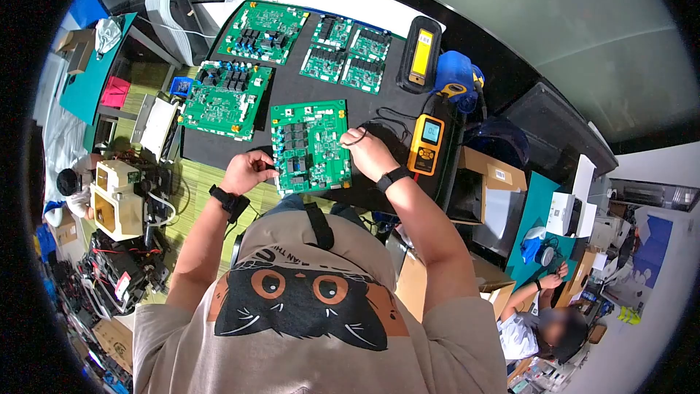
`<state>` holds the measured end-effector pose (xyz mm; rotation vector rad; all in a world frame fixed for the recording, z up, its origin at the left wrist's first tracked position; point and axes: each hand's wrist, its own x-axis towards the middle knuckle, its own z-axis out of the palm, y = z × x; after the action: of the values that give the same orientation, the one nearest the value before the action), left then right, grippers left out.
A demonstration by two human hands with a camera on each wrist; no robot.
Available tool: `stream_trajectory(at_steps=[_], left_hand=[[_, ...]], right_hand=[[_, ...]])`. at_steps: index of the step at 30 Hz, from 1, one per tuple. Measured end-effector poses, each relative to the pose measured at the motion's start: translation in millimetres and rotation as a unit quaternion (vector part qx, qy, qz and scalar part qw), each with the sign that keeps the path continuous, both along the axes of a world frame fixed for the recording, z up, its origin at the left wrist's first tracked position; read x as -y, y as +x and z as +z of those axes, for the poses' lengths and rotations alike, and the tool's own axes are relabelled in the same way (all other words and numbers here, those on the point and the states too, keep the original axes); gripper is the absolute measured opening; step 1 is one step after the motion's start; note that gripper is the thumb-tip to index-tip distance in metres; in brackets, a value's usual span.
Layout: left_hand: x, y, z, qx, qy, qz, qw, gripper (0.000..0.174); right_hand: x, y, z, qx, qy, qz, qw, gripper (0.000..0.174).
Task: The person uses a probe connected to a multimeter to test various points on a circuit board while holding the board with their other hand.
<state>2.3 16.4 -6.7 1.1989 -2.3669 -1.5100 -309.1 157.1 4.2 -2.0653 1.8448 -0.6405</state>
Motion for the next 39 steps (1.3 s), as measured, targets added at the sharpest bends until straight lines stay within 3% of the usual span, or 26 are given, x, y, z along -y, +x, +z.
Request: stream_trajectory(at_steps=[9,39], left_hand=[[0.6,-0.6,0.6,-0.003,-0.003,-0.005,1.000,0.031],[0.1,-0.3,1.1,-0.004,-0.016,-0.009,1.000,0.032]], right_hand=[[1.3,6.8,2.9,-0.015,0.056,-0.028,0.998,0.008],[-2.9,12.1,2.9,-0.055,0.062,-0.050,0.995,0.009]])
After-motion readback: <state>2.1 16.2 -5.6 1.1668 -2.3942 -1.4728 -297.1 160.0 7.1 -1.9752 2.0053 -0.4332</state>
